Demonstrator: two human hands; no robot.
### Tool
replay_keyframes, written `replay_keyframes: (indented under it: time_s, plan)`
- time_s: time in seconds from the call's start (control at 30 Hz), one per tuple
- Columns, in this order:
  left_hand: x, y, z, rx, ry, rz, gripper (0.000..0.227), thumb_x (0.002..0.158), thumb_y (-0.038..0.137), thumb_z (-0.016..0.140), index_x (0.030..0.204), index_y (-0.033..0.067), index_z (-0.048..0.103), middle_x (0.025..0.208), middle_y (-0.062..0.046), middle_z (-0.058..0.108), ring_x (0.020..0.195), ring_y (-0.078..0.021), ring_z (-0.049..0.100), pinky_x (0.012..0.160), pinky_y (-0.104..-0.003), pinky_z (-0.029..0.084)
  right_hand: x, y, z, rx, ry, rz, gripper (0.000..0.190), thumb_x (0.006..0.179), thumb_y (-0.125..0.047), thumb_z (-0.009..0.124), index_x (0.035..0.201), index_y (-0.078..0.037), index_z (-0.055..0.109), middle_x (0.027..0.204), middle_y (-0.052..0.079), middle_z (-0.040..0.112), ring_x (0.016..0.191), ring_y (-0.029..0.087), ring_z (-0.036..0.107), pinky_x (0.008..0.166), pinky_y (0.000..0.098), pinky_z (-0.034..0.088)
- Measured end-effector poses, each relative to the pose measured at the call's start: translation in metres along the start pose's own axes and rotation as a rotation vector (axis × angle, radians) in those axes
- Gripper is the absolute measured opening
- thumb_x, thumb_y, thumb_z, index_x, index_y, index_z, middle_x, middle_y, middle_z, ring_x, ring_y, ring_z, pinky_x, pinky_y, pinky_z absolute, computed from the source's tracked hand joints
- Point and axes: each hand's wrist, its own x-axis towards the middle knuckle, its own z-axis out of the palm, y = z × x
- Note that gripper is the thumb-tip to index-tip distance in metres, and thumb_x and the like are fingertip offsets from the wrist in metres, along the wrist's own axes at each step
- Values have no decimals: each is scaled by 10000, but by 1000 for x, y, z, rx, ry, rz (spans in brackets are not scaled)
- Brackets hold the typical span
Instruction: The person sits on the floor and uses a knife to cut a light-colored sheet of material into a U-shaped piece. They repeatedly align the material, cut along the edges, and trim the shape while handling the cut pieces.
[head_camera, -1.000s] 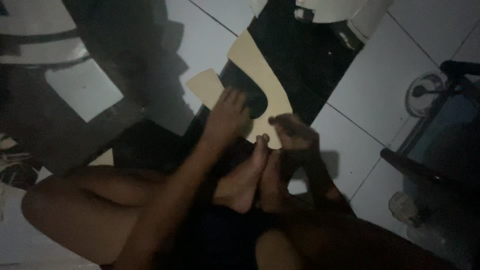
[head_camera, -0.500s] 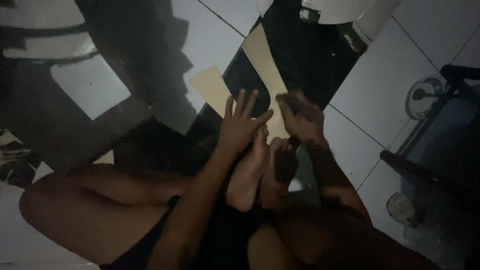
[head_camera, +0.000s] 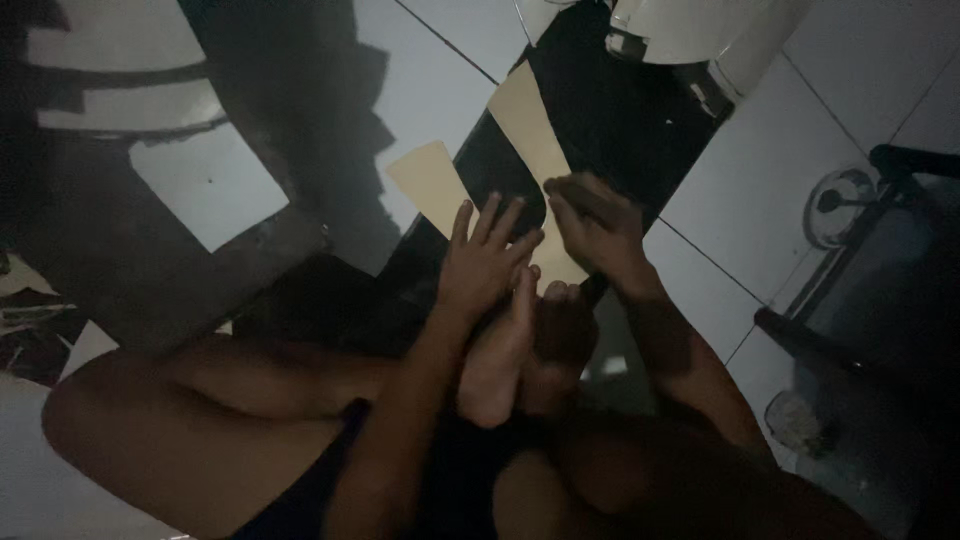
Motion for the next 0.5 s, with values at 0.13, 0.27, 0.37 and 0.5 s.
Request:
replay_keyframes:
  time_s: [0.13,0.27,0.37,0.5]
  plan:
    - [2,0,3,-11,20,-27,594,945,531,624,1506,359,530,1675,-65,323,1563,-357,223,1256,-650,108,-8,3,2,-104,-175,228,235,1060,-214,625,1197,-51,723,1152,145,750,984,227,753,837,336,584]
    - [5,6,4,28,-57,-40,626,914,555,615,1494,336,525,1672,-6,318,1555,-362,211,1233,-671,94,6,18,3,-321,-233,-13,240,1102,-223,588,1240,-82,725,1183,145,743,983,252,752,826,351,599]
    - [10,7,-8,98,-63,-16,643,900,562,622,1484,308,536,1671,48,326,1541,-378,238,1196,-724,91,29,17,4,-258,-223,43,243,1063,-251,643,1191,-59,719,1119,140,753,942,259,758,795,363,601]
    - [24,9,-13,44,-195,-26,689,847,612,660,1418,240,559,1658,42,339,1467,-417,289,1088,-786,128,51,2,1,-152,-169,-109,183,1069,-202,669,1172,-60,722,1117,149,761,958,259,767,782,357,610]
